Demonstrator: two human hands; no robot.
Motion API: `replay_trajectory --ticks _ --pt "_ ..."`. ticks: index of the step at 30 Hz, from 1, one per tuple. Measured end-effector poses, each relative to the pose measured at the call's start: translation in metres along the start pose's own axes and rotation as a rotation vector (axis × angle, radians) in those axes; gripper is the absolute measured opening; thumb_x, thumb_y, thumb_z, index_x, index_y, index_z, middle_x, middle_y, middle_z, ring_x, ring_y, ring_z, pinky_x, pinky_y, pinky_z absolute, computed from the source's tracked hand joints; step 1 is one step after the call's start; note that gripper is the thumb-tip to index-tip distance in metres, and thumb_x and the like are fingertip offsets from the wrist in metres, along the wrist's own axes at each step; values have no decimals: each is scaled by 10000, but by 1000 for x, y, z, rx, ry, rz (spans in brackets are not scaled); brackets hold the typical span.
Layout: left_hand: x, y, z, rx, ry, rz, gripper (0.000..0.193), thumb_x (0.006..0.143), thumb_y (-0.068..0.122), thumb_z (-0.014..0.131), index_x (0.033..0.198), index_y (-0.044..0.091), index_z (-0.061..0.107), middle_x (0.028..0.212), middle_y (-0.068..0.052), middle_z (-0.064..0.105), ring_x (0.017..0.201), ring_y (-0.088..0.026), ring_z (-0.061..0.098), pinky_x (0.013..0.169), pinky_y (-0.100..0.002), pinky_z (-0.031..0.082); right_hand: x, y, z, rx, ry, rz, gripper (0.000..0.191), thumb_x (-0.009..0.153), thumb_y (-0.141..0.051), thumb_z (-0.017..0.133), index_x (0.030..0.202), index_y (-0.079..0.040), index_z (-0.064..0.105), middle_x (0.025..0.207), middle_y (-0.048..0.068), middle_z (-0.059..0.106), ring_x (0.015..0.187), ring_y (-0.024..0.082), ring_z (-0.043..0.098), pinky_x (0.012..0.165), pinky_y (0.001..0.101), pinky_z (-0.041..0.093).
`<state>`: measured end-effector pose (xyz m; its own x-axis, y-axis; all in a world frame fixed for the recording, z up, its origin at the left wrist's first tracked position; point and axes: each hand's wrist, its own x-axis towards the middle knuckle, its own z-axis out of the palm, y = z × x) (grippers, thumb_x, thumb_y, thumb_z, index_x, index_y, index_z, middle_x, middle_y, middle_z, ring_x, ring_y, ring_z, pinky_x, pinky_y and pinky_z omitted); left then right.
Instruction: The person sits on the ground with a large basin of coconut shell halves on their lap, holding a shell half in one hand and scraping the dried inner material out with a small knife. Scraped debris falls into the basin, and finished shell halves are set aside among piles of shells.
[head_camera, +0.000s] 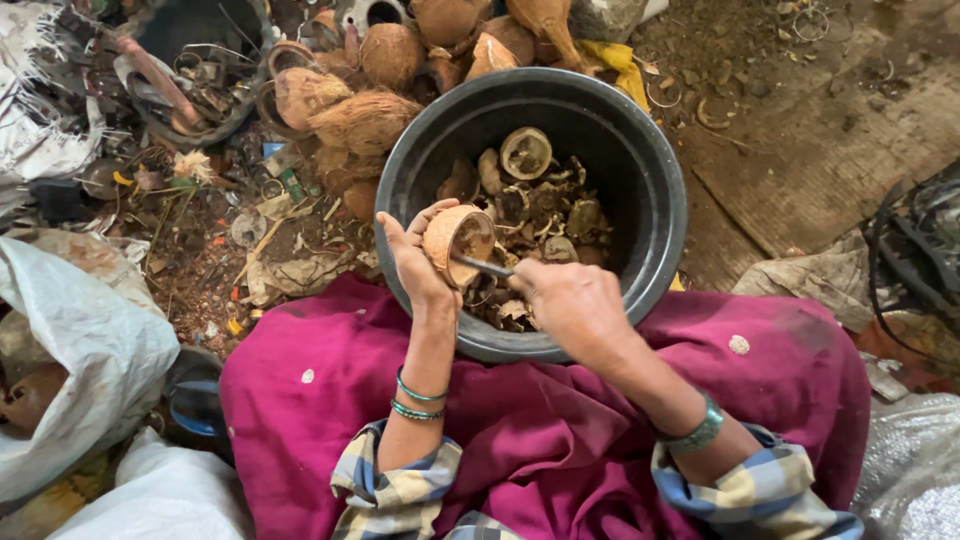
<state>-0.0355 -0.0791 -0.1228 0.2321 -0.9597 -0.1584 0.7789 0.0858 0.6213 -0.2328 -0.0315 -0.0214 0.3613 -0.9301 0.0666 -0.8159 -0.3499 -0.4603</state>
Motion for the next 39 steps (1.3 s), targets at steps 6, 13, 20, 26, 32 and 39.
replay_trajectory --ticks 6,13,20,26,32,39 --pt "-1 2 0 -37 68 -16 863 1034 690 266 1103 -64 680 1014 -180 749 922 -282 733 853 -380 623 -2 10 -11 -60 18 -6 155 948 -258 590 925 -144 693 739 146 703 717 371 707 606 508 524" --pt "0 0 -1 -9 33 3 869 1042 691 277 1104 -73 687 1041 -190 754 945 -284 740 889 -371 620 0 -1 -13 15 5 36 191 971 -309 608 939 -153 712 717 159 707 685 386 699 592 524 513" --pt "-2 4 0 -79 35 -21 867 1041 697 287 1098 -71 686 1024 -186 747 915 -289 741 847 -402 629 1 6 -12 -80 -20 25 150 975 -238 600 950 -149 717 743 152 715 711 364 714 600 510 527" --pt "-1 3 -1 -53 37 -43 860 1038 694 289 1109 -66 684 1025 -184 753 926 -283 743 860 -381 624 -2 5 -20 45 66 23 174 974 -273 623 934 -131 715 762 153 716 698 370 707 595 499 531" --pt "-6 1 1 -14 -42 -14 873 1044 701 290 1132 -74 682 1033 -189 750 929 -275 734 864 -380 612 -3 -1 -1 -93 -12 -13 115 903 -140 584 929 -108 691 740 158 706 734 371 711 631 508 535" --pt "-1 0 -5 -75 -45 -9 875 1045 703 308 1128 -85 677 1039 -200 753 939 -289 738 869 -388 619 -2 7 -11 -108 -23 6 164 944 -242 594 911 -127 706 721 162 707 706 381 702 601 523 521"
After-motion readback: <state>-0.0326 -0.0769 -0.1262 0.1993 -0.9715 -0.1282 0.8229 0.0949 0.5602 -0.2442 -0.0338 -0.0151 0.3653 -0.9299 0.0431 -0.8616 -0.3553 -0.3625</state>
